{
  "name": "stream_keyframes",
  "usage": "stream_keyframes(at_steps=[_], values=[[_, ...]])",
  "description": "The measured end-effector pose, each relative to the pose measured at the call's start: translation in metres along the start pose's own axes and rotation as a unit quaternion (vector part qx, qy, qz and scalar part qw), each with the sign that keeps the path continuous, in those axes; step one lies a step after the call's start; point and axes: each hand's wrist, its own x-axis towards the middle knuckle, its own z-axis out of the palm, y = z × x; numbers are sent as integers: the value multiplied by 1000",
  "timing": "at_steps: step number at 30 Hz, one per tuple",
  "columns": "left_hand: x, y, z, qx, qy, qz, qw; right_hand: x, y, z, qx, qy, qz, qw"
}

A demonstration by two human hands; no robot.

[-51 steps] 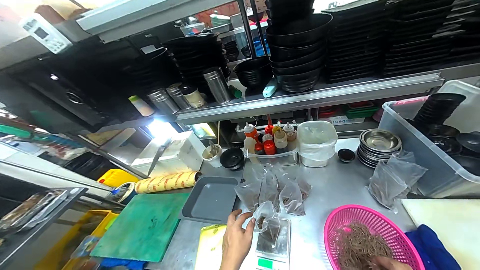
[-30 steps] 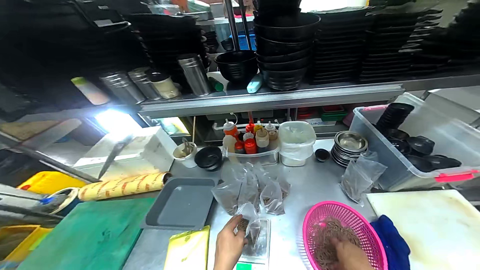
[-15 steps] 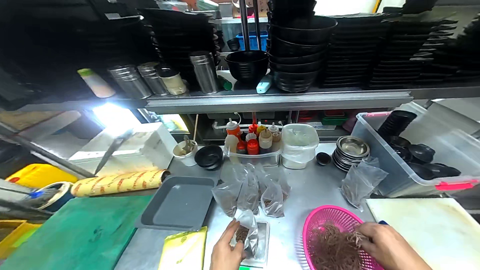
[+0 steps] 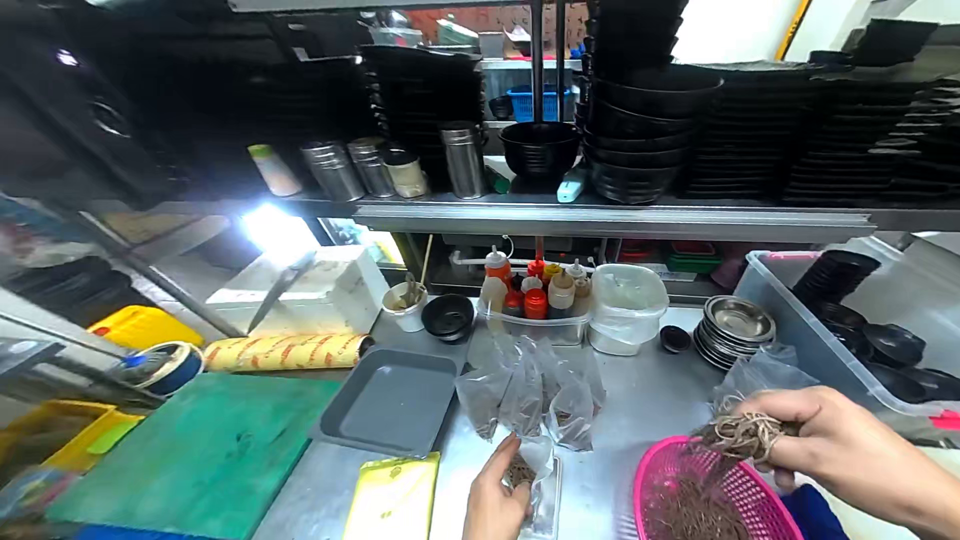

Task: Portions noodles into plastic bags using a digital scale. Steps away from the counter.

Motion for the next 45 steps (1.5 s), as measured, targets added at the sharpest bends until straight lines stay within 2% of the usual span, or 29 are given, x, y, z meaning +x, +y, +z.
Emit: stream_keyframes(at_steps=[5, 10, 13, 15, 17, 19, 23, 26, 28, 32, 34, 36, 40, 42, 45], values=[[2, -1, -1, -5, -6, -6, 1000, 44, -74, 18, 64, -46, -70, 994], [4, -2, -3, -29, -12, -10, 999, 85, -113, 73, 99, -97, -69, 988], [6, -2, -5, -50, -9, -18, 999, 113, -99, 131, 67, -130, -55, 988], [4, -1, -6, -74, 2, -28, 997, 129, -69, 182, -34, -163, -52, 985], [4, -4, -6, -81, 16, -32, 996, 137, -35, 229, -137, -225, -51, 963], [4, -9, -8, -73, 21, -26, 997, 136, -16, 257, -183, -258, -49, 948], [5, -22, -13, -53, 29, -11, 998, 132, -10, 246, -130, -211, -34, 968], [3, -22, -15, -57, 27, -14, 998, 124, 16, 234, -79, -170, -13, 982], [3, -23, -16, -59, 18, -14, 998, 113, 41, 244, -74, -143, 18, 987], [8, -25, -15, -34, 6, 16, 999, 98, 77, 283, -51, -169, 123, 977], [10, -26, -16, -8, 0, 33, 999, 96, 88, 296, -35, -152, 134, 979], [12, -25, -20, 28, 1, 44, 999, 96, 84, 292, -87, -132, 107, 982], [16, -25, -26, 58, -6, 44, 997, 88, 56, 254, -196, -103, 46, 974], [21, -25, -25, 62, -20, 42, 997, 80, 47, 233, -158, -65, 27, 985], [25, -23, -28, 69, -34, 43, 996, 53, 18, 189, 29, 25, 20, 999]])
